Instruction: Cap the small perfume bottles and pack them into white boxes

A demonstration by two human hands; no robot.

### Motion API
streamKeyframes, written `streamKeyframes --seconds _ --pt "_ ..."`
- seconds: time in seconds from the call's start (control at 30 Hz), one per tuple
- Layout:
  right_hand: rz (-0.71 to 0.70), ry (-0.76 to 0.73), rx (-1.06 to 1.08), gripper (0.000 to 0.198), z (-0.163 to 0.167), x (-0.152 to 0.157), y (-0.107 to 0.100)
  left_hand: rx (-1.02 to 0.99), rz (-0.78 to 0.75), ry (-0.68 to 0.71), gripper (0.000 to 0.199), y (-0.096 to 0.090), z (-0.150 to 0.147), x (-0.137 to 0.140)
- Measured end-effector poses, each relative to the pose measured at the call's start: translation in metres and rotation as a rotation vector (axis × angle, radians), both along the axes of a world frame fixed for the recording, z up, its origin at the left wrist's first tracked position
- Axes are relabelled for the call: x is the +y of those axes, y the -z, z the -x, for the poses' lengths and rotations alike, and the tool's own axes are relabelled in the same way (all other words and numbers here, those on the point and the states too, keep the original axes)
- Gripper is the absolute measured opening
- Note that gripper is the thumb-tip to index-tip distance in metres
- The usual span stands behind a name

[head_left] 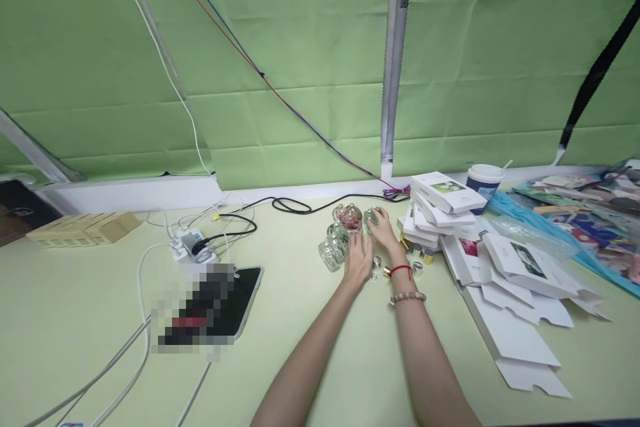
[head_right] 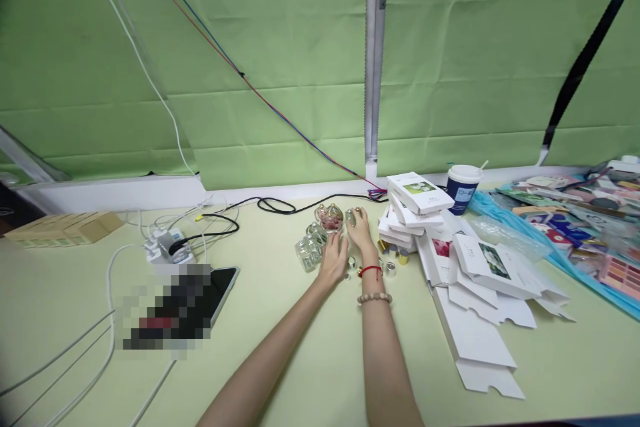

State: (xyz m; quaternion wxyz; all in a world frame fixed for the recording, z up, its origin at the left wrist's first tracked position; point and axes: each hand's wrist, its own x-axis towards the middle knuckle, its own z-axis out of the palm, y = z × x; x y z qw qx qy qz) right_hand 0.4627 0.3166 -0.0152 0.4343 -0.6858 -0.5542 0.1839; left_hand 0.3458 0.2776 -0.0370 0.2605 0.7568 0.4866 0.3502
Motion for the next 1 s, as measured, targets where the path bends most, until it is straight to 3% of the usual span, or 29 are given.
streamKeyframes --seconds 0.13,0.27,0.4,0.53,0.6,0.67,0.77,0.9,1.0 --pt "-0.103 -0.073 0.095 0.054 0.008 0.007 0.013 0.006 0.066 0.001 0.058 0.001 -0.001 0.0" --pt "-0.146 -0.031 0.141 0.053 0.018 0.007 0.016 -0.089 -0.016 -0.008 0.051 -0.001 0.0 -0.001" --pt "-0.287 0.017 0.071 0.043 0.018 -0.002 -0.016 -0.112 -0.113 0.018 0.047 -0.006 0.002 -0.009" --pt "-0.494 -0.094 0.015 0.03 0.021 -0.03 -0.062 -0.014 -0.318 0.088 0.038 -0.008 0.006 -0.019" --pt "-0.516 -0.19 0.023 0.033 0.027 -0.052 -0.068 0.047 -0.483 0.074 0.036 -0.005 0.009 -0.021" --pt "-0.468 -0.248 -0.005 0.033 0.036 -0.077 -0.058 0.123 -0.642 0.038 0.031 -0.001 0.014 -0.023" --pt "-0.368 -0.253 -0.123 0.035 0.044 -0.108 -0.025 0.202 -0.765 -0.017 0.029 0.006 0.024 -0.027" --pt "-0.241 -0.129 -0.295 0.048 0.043 -0.125 0.01 0.215 -0.735 -0.149 0.029 0.003 0.039 -0.029" --pt "-0.119 -0.129 -0.5 0.054 0.039 -0.124 0.021 0.23 -0.676 -0.306 0.05 -0.006 0.046 -0.022"
